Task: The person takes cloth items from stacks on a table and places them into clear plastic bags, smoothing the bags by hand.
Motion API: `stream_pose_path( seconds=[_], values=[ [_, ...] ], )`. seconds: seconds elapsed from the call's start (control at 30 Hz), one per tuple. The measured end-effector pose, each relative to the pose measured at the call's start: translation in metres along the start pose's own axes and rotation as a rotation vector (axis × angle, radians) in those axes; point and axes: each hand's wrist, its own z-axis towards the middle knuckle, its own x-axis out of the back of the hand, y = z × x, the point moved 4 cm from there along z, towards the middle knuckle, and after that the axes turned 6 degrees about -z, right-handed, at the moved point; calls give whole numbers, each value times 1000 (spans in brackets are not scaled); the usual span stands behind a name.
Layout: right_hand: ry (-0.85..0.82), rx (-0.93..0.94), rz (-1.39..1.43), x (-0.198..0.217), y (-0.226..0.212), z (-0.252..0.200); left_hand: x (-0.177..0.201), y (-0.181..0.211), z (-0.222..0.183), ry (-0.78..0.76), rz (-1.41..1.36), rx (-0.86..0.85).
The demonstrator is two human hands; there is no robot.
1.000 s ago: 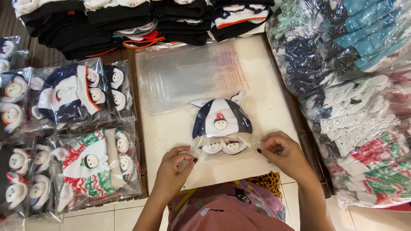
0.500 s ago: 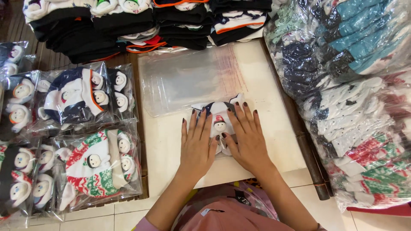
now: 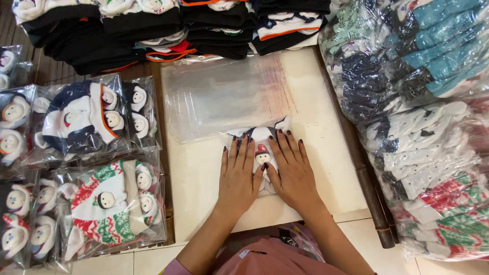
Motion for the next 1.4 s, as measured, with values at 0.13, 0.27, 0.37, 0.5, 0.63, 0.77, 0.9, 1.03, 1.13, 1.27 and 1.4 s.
stream_pose_path(
  seconds=[0.13, 0.27, 0.37, 0.5, 0.63, 0.77, 0.9, 1.03, 1.13, 1.27, 1.4],
  values=[
    [-8, 6, -14, -3, 1, -1, -1, -1, -1, 3, -1, -1],
    [-10, 8, -26, -2, 1, 1, -1, -1, 0, 7, -4, -1],
    [-12, 9, -28, -2, 1, 2, -1, -1, 1, 6, 13, 4],
    [-30, 5, -47, 1, -1, 3, 0, -1, 2, -6, 6, 16],
    [-41, 5, -31, -1, 0, 3, -3, -3, 1, -7, 5, 15],
    [-48, 1, -34, -1, 1, 3, -4, -4, 1, -1, 9, 21],
    [-66, -4, -18, 0, 0, 4, -2, -2, 2, -11, -8, 30],
    [-71, -10, -18, 2, -1, 4, 0, -4, 2, -14, -63, 33],
    [-92, -20, 22, 8, 1, 7, 20, -1, -1, 4, -211, 31],
    [-23, 46, 232, 34, -2, 6, 69, -11, -23, 124, -242, 254],
    [-52, 287, 156, 53, -22, -8, 97, -34, -56, -118, -607, 866]
  ],
)
